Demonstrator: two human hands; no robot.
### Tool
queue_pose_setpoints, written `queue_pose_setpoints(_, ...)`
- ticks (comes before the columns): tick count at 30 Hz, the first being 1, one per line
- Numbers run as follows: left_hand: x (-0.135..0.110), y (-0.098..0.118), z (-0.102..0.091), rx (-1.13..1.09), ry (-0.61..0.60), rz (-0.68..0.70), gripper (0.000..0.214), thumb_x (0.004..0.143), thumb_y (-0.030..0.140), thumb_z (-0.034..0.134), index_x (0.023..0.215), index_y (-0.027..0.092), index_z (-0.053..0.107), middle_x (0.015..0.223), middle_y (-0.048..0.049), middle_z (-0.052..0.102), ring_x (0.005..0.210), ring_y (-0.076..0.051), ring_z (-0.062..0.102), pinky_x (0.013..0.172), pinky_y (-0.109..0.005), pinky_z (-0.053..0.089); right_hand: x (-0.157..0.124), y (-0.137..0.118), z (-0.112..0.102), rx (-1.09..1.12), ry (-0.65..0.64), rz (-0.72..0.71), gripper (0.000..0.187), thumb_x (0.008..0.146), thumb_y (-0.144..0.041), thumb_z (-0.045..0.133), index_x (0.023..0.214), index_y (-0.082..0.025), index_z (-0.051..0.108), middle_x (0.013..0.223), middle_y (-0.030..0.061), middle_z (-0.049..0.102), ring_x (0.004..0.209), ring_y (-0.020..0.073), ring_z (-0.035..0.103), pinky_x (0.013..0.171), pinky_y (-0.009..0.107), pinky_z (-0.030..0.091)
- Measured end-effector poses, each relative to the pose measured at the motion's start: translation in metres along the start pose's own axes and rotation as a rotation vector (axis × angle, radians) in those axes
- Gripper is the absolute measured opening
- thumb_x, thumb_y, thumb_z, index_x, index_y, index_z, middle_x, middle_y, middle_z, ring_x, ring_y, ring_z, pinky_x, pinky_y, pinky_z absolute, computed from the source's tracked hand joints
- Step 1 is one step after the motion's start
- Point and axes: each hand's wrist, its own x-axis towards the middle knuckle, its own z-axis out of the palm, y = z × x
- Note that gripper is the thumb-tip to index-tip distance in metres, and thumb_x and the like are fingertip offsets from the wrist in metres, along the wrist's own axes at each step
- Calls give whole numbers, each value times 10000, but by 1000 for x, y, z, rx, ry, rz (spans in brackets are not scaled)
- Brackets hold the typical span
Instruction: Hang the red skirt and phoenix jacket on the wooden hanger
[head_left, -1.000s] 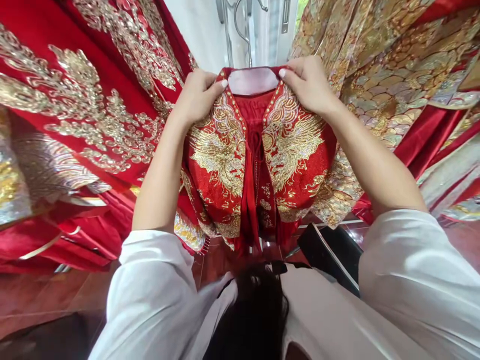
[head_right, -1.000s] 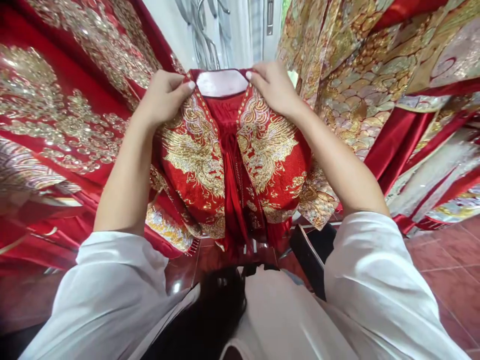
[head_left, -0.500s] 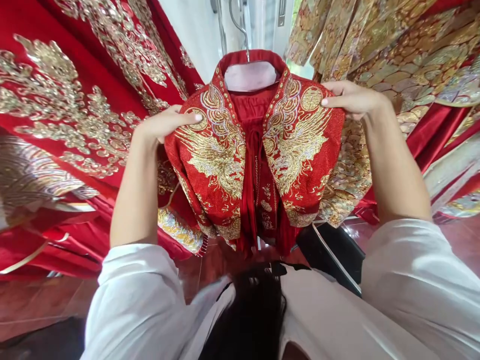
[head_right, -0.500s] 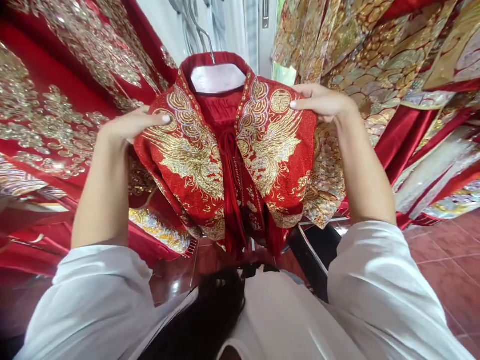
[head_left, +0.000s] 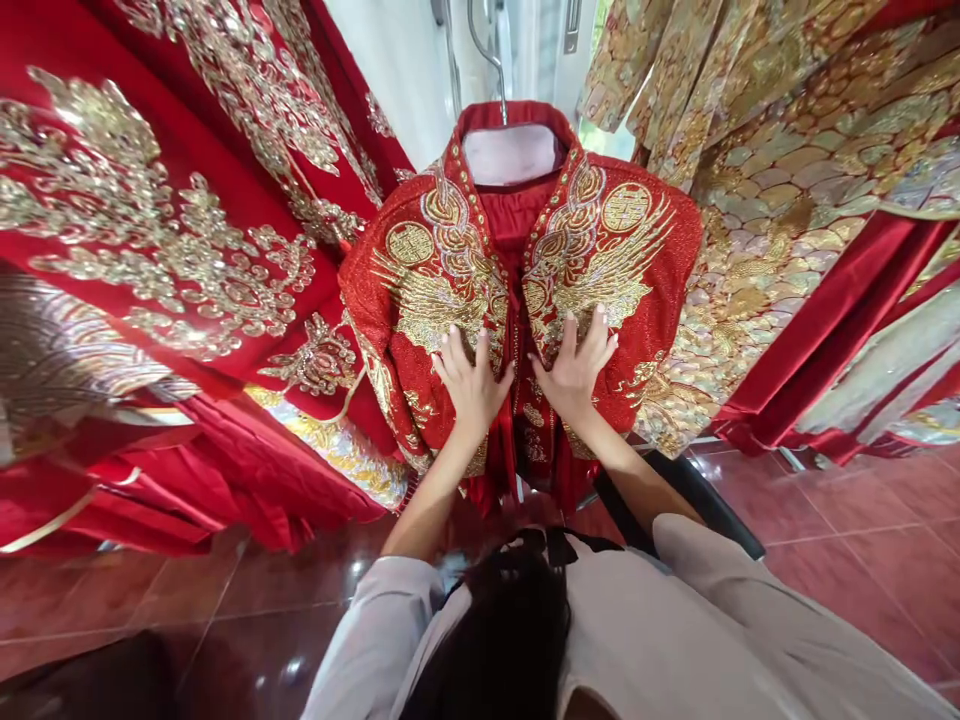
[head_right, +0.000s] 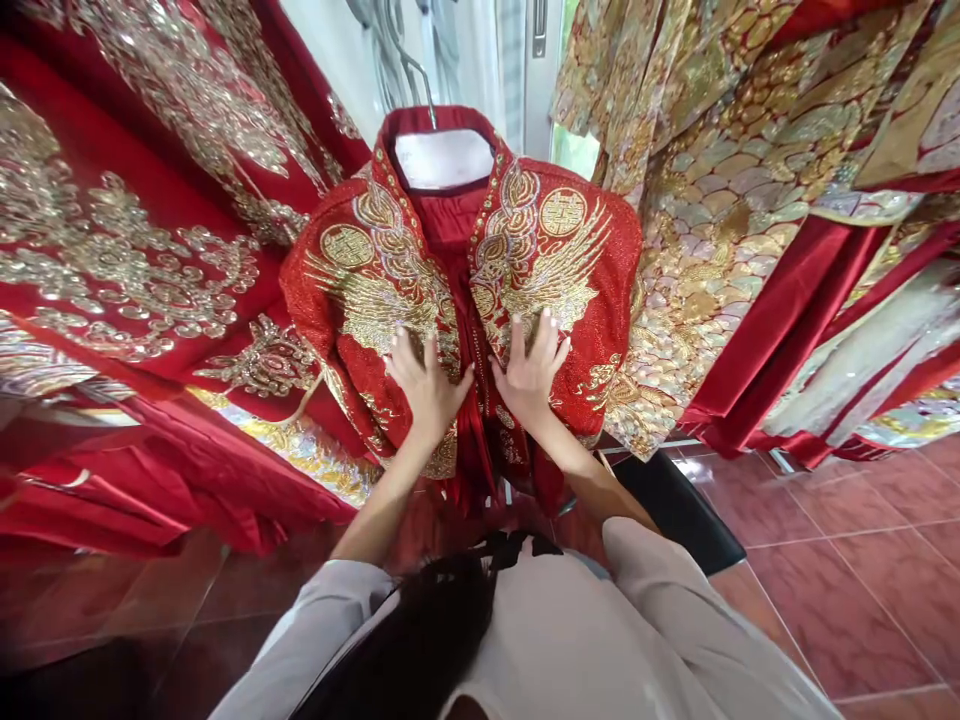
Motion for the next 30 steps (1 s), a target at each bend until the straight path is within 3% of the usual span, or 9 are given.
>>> queue_pose_setpoints(3,-22,-17,18,4,-12,-31,545,798,255,578,1304,94,454,1395,-233,375,1350,-352,288,1110,-535,217,-16,21,8,139,-32,-20,454,892,-296,410,1305,-110,452,1343,181,431,1311,271,359,1073,495,316)
queue_pose_setpoints(5,-29,-31,14,-33,-31,-1,460,829,187,488,1276,84,470,1291,-212,485,1241,-307,441,1049,-464,353,-18,35,2,250,-88,-34,345,909,-251,374,1180,-123,543,1136,147,584,1109,215,547,975,393,447)
queue_pose_setpoints(7,-37,-37,2,-84,-77,23,396,840,132,394,1220,83,496,1152,-182,568,1078,-258,562,915,-384,476,-21,40,-11,314,-104,-7,307,924,-256,360,1111,-128,566,951,117,634,879,184,625,824,331,522)
queue_pose_setpoints(9,-50,-29,-12,-137,-101,34,365,826,96,351,1149,91,519,1025,-153,602,929,-224,614,772,-318,528,-23,28,-28,358,-79,1,350,931,-287,366,1202,-122,513,963,121,636,834,181,639,759,306,541)
queue_pose_setpoints(13,-71,21,-34,-234,-138,133,335,821,114,402,1135,124,518,973,-122,601,912,-211,623,713,-265,536,-15,-20,-60,533,-182,-138,516,934,-309,377,1426,-173,302,1310,125,506,1127,179,574,897,266,522)
queue_pose_setpoints(17,-67,53,-28,-91,-277,-1,380,836,129,450,1211,136,508,1043,-129,580,840,-207,644,607,-239,527,6,-32,-44,721,-425,-141,508,929,-248,334,1436,-224,317,1411,48,419,1268,165,465,1059,314,425)
queue_pose_setpoints(21,-64,35,1,-6,-428,-138,517,834,93,460,1344,172,434,1107,-129,572,786,-191,654,638,-245,533,5,-7,-8,757,-531,9,511,898,-213,376,1408,-229,353,1393,60,437,1148,175,558,1033,369,444)
queue_pose_setpoints(26,-89,14,25,-105,-360,-166,459,803,90,478,1260,118,500,1082,-146,596,953,-238,619,808,-303,527,-12,-12,-17,825,-458,193,568,833,-355,580,1343,-216,371,1226,91,562,833,154,645,806,314,557)
queue_pose_setpoints(30,-92,19,40,-130,-429,-248,321,845,136,476,1148,141,582,951,-122,616,773,-218,618,694,-282,516,0,-31,-8,870,-463,81,551,906,-403,445,1405,-234,286,1378,79,436,1161,182,539,1008,343,455)
